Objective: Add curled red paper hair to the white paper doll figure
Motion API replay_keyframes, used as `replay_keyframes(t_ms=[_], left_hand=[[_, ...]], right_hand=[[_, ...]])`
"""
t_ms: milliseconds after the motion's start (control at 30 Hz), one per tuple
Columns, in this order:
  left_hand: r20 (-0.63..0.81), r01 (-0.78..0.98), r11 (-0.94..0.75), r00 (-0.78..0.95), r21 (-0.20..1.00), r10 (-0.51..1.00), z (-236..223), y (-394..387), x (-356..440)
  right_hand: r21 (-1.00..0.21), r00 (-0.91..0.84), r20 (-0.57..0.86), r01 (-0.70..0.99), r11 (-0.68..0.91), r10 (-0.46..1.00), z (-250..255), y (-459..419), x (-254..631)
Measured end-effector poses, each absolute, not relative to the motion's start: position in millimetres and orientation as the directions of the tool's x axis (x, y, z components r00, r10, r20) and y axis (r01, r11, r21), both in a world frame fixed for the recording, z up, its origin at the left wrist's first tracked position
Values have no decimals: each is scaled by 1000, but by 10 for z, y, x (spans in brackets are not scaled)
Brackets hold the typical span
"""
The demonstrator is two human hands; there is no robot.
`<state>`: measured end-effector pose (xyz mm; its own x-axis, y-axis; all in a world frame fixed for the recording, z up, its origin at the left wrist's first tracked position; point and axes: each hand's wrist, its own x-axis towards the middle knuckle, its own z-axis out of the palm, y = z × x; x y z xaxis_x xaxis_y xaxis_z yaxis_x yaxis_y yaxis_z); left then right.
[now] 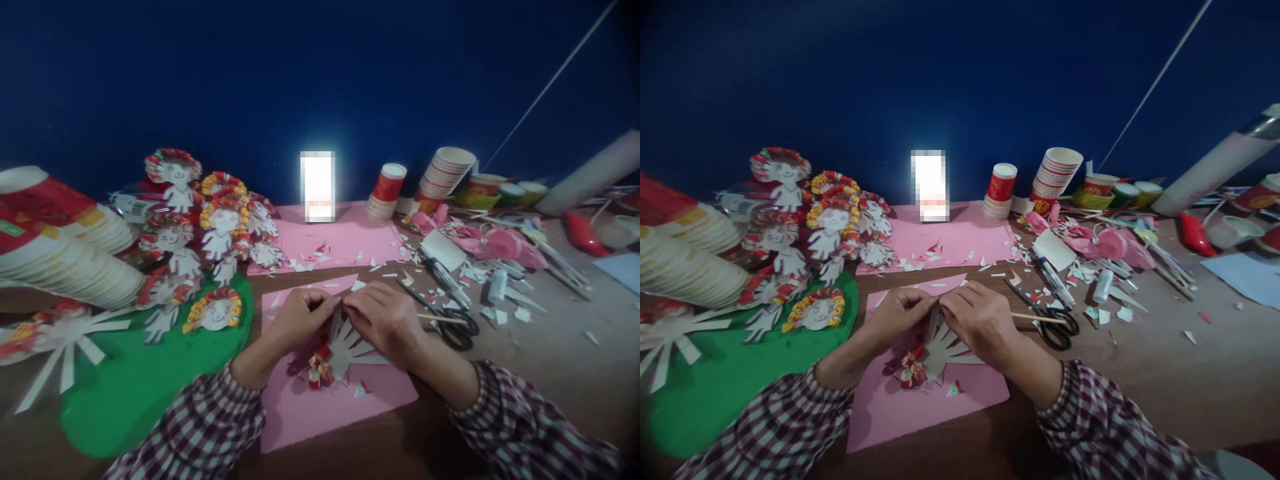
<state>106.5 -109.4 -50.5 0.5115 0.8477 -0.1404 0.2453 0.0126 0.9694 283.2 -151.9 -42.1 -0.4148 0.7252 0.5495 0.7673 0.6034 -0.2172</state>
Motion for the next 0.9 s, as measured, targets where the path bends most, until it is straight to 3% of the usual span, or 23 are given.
replay_keyframes(t_ms=[300, 900], left_hand=[[-112, 271, -38, 515, 962, 850, -465, -1095, 1070], [-100, 230, -20, 498, 973, 861, -495, -1094, 1075]], right_hand=[[-310, -392, 451, 774, 553, 802, -496, -1515, 2850], [-292, -394, 470, 775, 561, 790, -490, -1504, 2854]])
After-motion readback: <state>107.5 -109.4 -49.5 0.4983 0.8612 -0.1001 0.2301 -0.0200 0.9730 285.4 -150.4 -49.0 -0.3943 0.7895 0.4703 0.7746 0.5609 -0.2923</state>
